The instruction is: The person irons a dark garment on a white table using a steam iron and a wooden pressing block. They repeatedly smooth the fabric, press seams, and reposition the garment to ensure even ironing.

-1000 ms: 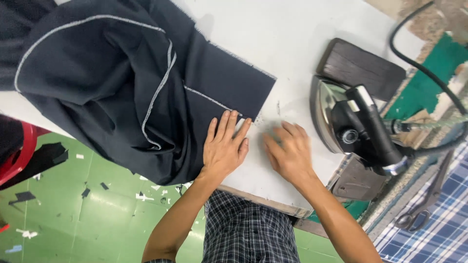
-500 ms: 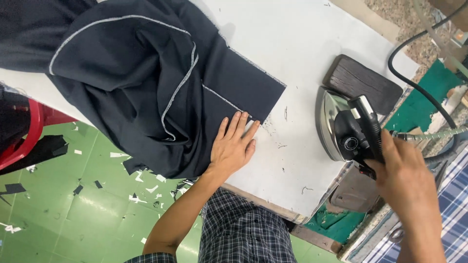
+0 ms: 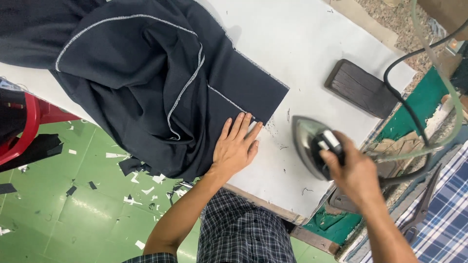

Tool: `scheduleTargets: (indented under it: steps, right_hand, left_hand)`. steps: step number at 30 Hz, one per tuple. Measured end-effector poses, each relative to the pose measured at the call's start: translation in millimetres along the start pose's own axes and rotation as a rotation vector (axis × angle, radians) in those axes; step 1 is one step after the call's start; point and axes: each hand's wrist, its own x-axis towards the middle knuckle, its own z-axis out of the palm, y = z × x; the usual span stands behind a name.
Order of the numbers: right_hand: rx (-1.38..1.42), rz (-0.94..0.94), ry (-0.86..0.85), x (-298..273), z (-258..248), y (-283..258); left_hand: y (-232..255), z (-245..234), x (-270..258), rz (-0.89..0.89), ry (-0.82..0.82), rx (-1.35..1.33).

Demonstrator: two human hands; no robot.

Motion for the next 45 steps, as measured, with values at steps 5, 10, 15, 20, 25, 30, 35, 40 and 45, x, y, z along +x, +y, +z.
scheduleTargets:
  steps: [5,10,15,20,25,30,35,40,45]
  right_hand:
    - [-0.034,-0.120,0.156,-20.2,46.7,8.7]
    - [-0.144,-0.247,0.198,-17.2,54.2,-3.8]
    - [-0.159,-0.300,0.242,-14.7,52.2,-15.4]
    - [-0.220,-0.336,0.248,-10.0,52.8,-22.6]
    - [-0.278,-0.341,0.251,-4.9,59.3,-19.8]
    - [-0.341,-0.409,0.284,-0.7,55.9,-29.0]
    - [-0.368,-0.442,0.304,2.1,54.7,-34.7]
    - [-0.365,-0.457,0.319,4.0,57.3,-33.9]
    - [-0.325,-0.520,0.381,1.9,50.7,-33.6]
  left_hand:
    - [-1.3,26.4,-5.4,-0.008,0.126,-0.009]
    - [-1.2,26.9,-6.0,-0.012,0.110,-0.007]
    - [-0.8,25.4,-5.0,-0.017,0.109,-0.021]
    - [-1.7,25.0,-4.7,-0.021,0.105,-0.017]
    - [-3.4,23.6,-4.6,-0.017,0.086,-0.053]
    - [-6.8,20.0,-2.8,-0.034,0.138,-0.157]
    - [-12.6,11.8,-0.5,-0.065,0.144,-0.296]
    - [-11.7,-8.3,9.4,-0.038,0.165,-0.342]
    - [-3.6,-43.4,59.0,0.034,0.372,-0.242]
